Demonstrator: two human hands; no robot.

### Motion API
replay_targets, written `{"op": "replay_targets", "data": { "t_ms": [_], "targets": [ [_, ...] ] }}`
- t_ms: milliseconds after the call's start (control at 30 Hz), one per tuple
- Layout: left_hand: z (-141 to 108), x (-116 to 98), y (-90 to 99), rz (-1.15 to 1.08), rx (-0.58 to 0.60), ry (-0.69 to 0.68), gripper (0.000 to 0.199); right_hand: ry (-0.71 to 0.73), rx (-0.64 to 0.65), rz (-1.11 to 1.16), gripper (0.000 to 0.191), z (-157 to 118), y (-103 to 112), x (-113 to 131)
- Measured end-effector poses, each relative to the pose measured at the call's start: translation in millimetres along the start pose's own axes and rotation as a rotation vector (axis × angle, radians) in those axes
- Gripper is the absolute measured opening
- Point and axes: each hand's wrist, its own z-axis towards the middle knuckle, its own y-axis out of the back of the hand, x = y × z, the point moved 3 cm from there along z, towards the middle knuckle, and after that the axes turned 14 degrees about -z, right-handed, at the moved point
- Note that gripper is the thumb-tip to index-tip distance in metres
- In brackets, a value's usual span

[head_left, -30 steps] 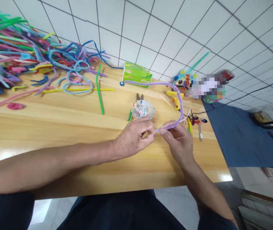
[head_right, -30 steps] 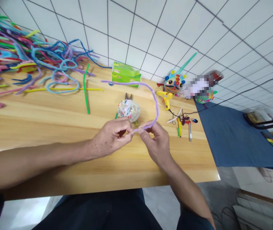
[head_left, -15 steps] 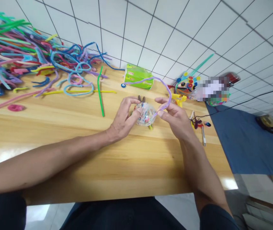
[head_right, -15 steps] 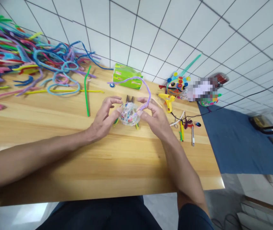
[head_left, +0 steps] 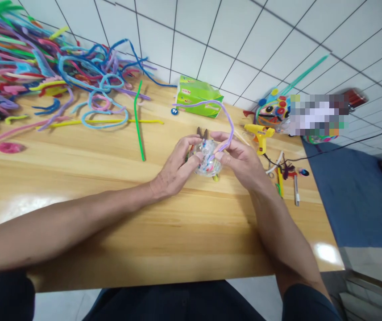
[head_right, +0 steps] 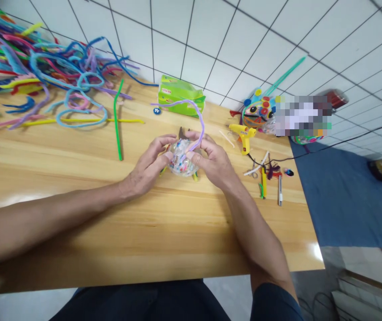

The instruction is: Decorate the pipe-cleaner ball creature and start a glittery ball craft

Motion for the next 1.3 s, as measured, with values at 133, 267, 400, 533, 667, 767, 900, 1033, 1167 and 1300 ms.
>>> {"op": "replay_targets", "data": {
  "t_ms": [133,267,400,533,667,767,900,1033,1167,1300],
  "targets": [
    [1.5,0.7,0.2,-0.008,0.018,0.025,0.034,0.019,0.004,-0.021,0.026,0.2,1.8,1.1],
    [1.0,1.6,-0.5,-0.010,0.024,0.040,0.035,0.052,-0.001,-0.040,0.028,1.2,-0.1,0.6],
    [0.5,1.0,-1.8,-0.017,0.022,0.046,0.036,0.069,-0.002,-0.072,0.027,1.9,-1.8,-0.5],
    [1.0,-3.4,-2.8,0.005,0.035,0.069,0.037,0.083,-0.006,-0.091,0.025,2.0,-1.7,0.1],
    [1.6,-5.4,-2.7,0.017,0.043,0.087,0.039,0.083,-0.005,-0.093,0.025,1.7,-1.7,1.5],
    [1.8,-2.6,-2.6,0.020,0.041,0.069,0.039,0.067,-0.006,-0.081,0.022,1.2,-2.2,3.2],
    [1.7,2.3,-3.1,0.027,0.024,0.028,0.040,0.035,-0.022,-0.071,0.020,0.5,-3.5,5.1],
    [2.4,2.6,-4.8,0.032,0.000,0.006,0.043,0.007,-0.045,-0.050,0.020,-0.2,-5.8,4.9],
    [3.5,-1.2,-6.6,0.050,-0.017,0.018,0.046,-0.038,-0.058,-0.008,0.020,-1.3,-9.2,3.0],
    [3.4,-3.9,-6.5,0.062,-0.011,0.032,0.045,-0.049,-0.066,0.018,0.020,-1.3,-12.0,1.8]
  ]
}}
